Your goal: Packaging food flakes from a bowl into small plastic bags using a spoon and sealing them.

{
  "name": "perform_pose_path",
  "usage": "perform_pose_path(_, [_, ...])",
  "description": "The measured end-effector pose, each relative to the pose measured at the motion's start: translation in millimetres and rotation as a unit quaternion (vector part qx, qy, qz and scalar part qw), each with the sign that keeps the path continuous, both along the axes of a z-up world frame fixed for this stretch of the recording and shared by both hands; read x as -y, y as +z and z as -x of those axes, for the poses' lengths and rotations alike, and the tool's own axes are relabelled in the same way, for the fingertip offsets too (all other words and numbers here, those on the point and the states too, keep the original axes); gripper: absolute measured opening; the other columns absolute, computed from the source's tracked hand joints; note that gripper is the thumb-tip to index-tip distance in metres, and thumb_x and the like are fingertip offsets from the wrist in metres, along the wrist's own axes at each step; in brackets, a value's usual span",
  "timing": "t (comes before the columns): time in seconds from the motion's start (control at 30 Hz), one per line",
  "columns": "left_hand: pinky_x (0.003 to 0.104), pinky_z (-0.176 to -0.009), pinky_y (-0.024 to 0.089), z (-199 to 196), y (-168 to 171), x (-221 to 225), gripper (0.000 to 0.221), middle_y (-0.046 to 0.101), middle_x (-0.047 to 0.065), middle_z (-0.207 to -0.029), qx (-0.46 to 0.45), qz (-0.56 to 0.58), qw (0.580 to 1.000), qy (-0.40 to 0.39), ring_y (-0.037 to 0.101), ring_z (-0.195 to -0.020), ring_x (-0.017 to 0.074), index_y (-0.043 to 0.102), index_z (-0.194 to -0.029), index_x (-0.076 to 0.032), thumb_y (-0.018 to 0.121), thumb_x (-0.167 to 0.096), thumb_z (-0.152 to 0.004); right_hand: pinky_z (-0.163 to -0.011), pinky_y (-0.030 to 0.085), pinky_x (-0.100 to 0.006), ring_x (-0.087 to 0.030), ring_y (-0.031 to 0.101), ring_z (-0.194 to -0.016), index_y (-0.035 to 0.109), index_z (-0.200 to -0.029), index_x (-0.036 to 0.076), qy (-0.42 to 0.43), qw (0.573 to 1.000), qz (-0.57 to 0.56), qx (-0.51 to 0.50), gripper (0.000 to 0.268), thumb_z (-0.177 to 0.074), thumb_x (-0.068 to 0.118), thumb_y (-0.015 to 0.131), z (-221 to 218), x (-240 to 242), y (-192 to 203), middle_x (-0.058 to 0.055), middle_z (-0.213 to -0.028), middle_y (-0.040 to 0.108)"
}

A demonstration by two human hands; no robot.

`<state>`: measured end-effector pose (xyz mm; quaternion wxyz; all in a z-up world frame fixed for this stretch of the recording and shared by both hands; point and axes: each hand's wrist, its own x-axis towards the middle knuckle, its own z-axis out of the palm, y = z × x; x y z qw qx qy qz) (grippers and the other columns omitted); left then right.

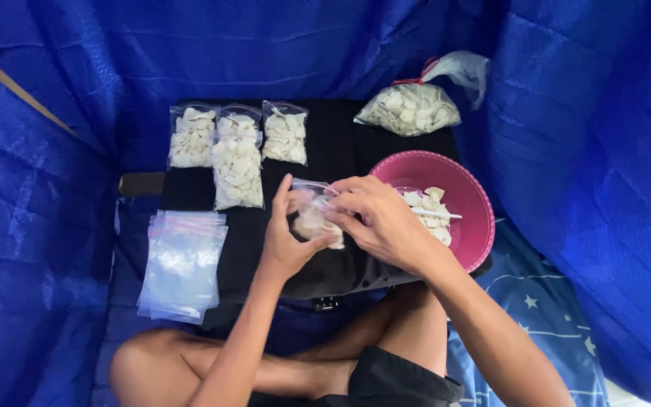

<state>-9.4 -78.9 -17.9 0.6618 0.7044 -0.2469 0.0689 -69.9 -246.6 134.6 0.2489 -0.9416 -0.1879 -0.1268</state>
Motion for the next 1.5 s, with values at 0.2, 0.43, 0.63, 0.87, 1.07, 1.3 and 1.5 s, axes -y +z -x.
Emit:
perform_pose_path(0.2, [0.041, -0.088, 0.058, 1.1, -10.5, -30.7, 0.047, 0.077, 0.010, -0.098, -0.135, -0.047, 0.989, -0.029, 0.074, -0.097, 0.0266, 0.074, -0.117, -0.012, 0.091, -0.023, -0.074, -0.085, 0.061, -0.038, -0.030, 0.072, -0.111, 0.061, -0.137, 0.014, -0.077, 0.978, -0.194, -0.004, 0.039, -0.099, 0.022, 0.066, -0.9, -23.0, -30.1, -0.009, -0.129, 0.070])
perform_pose_path(0.43, [0.042, -0.078, 0.059, -15.0, -14.5, -28.0, 0.052, 0.075, 0.014, -0.093, -0.076, -0.072, 0.993, 0.050, 0.074, -0.090, 0.0315, 0.071, -0.113, -0.008, 0.089, -0.041, -0.077, -0.090, 0.059, -0.042, -0.032, 0.063, -0.112, 0.031, -0.154, -0.002, -0.102, 0.914, -0.390, -0.051, 0.048, -0.106, 0.004, 0.036, 1.0, -35.6, -152.2, -0.025, -0.130, 0.059])
perform_pose_path(0.63, [0.046, -0.070, 0.055, -30.8, -14.6, -20.0, 0.053, 0.070, 0.022, -0.087, 0.010, -0.051, 0.998, 0.045, 0.072, -0.086, 0.0359, 0.066, -0.110, 0.000, 0.085, -0.041, -0.083, -0.077, 0.062, -0.037, -0.028, 0.064, -0.099, 0.041, -0.150, 0.002, -0.100, 0.920, -0.379, 0.000, 0.041, -0.113, 0.019, 0.040, -33.8, -17.9, -186.5, -0.023, -0.120, 0.062])
perform_pose_path(0.87, [0.035, -0.066, 0.053, -34.6, -2.0, -15.3, 0.035, 0.069, 0.014, -0.086, 0.055, 0.001, 0.998, 0.039, 0.066, -0.077, 0.0213, 0.062, -0.104, 0.000, 0.078, -0.028, -0.092, -0.077, 0.061, -0.031, -0.022, 0.065, -0.097, 0.045, -0.146, 0.002, -0.051, 0.915, -0.401, 0.007, 0.043, -0.112, 0.029, 0.041, -43.5, -21.7, -164.7, -0.018, -0.117, 0.065])
perform_pose_path(1.07, [0.028, -0.066, 0.054, -19.0, 6.0, -17.4, 0.025, 0.072, 0.011, -0.086, 0.032, 0.015, 0.998, 0.043, 0.064, -0.072, 0.0166, 0.068, -0.100, 0.004, 0.073, -0.019, -0.090, -0.085, 0.054, -0.028, -0.017, 0.062, -0.094, 0.046, -0.141, 0.000, 0.012, 0.920, -0.390, -0.038, 0.048, -0.098, 0.009, 0.063, -29.3, -28.9, -149.1, -0.014, -0.114, 0.066])
perform_pose_path(1.3, [0.035, -0.086, 0.055, -28.3, -9.3, -31.2, 0.068, 0.059, 0.022, -0.127, -0.003, 0.047, 0.997, 0.053, 0.060, -0.111, 0.0291, 0.040, -0.142, 0.004, 0.078, -0.028, -0.095, -0.067, 0.051, -0.026, -0.009, 0.060, -0.072, 0.071, -0.101, 0.011, -0.044, 0.913, -0.399, -0.074, 0.018, -0.089, 0.020, 0.081, -26.7, -29.1, -144.5, -0.001, -0.075, 0.069])
perform_pose_path(1.5, [0.041, -0.097, 0.044, -31.8, 74.8, -73.4, 0.018, 0.053, 0.000, -0.113, 0.200, -0.134, 0.969, 0.052, 0.056, -0.107, 0.0261, 0.074, -0.100, -0.017, 0.080, -0.033, -0.096, -0.072, 0.053, -0.028, -0.011, 0.058, -0.079, 0.074, -0.107, 0.008, -0.035, 0.919, -0.381, -0.091, 0.029, -0.083, 0.019, 0.087, -24.9, -32.7, -140.2, -0.004, -0.081, 0.069])
